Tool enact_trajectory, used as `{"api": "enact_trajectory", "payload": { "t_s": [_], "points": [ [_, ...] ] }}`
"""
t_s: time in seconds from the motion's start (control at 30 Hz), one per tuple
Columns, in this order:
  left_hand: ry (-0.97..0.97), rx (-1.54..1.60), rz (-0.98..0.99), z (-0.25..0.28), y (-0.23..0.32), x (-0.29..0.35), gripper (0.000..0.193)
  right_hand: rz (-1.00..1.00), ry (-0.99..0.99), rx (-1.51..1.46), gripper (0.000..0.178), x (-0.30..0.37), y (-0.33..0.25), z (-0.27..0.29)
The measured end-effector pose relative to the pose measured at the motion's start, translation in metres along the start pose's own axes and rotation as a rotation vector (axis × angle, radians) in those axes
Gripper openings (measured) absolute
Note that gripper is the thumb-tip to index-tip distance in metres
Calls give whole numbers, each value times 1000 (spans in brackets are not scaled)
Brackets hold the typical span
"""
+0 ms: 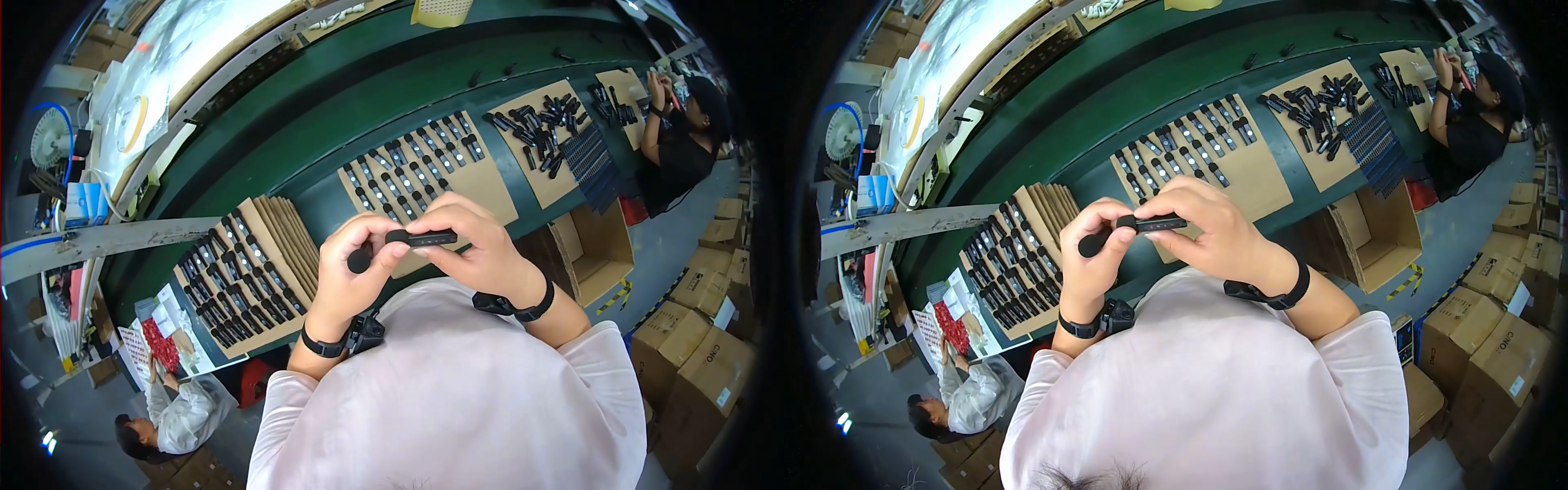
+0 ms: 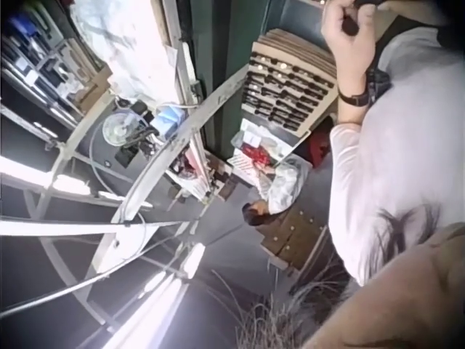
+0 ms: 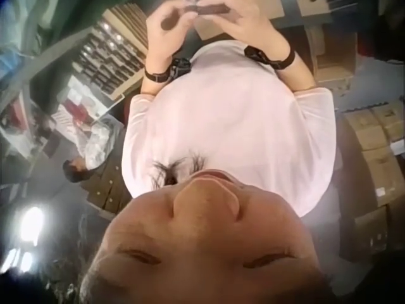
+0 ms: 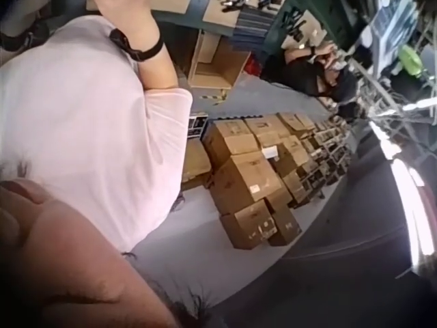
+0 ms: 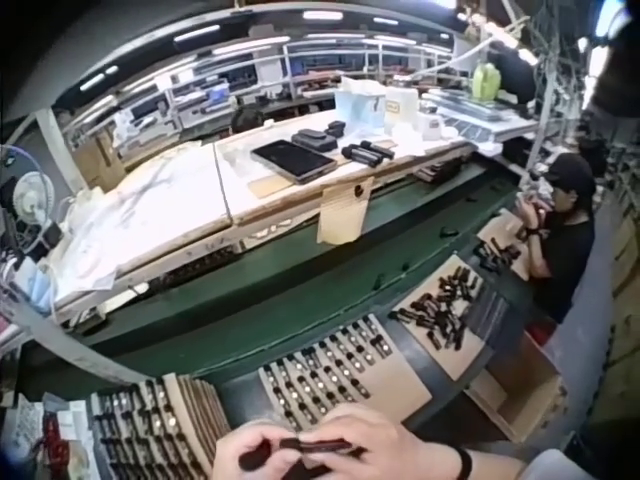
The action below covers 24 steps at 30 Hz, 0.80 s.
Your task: Manually assembling small black plastic electronic components by snapping two parts together and placing the assembly into a storage tray.
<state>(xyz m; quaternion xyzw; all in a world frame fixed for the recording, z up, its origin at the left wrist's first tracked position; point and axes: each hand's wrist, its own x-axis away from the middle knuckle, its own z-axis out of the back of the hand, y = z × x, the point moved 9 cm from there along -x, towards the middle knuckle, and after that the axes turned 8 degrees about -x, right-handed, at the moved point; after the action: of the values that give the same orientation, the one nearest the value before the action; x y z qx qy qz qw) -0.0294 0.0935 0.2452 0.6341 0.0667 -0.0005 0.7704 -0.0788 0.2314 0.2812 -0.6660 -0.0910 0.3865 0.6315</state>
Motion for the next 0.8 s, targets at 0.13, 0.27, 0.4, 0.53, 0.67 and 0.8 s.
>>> {"api": "enact_trajectory", "payload": {
  "t_s": [0.13,0.27,0.4,0.53,0.67,0.8],
  "points": [
    [55,-96,-106,5,16,-2,19,-112,-17,39,26,7,6,0],
    [-38,-216,-156,-1,12,-4,27,-291,-50,66,23,16,29,0],
    [14,-9,-70,7,-21,-2,33,-577,43,137,18,44,101,23],
    [-51,30,24,10,-56,4,34,-659,183,326,19,91,212,77],
    [10,16,207,18,-83,8,26,-822,198,530,20,102,268,104],
    [12,-98,268,20,-82,4,22,-874,171,613,21,101,293,105]
  ]
}}
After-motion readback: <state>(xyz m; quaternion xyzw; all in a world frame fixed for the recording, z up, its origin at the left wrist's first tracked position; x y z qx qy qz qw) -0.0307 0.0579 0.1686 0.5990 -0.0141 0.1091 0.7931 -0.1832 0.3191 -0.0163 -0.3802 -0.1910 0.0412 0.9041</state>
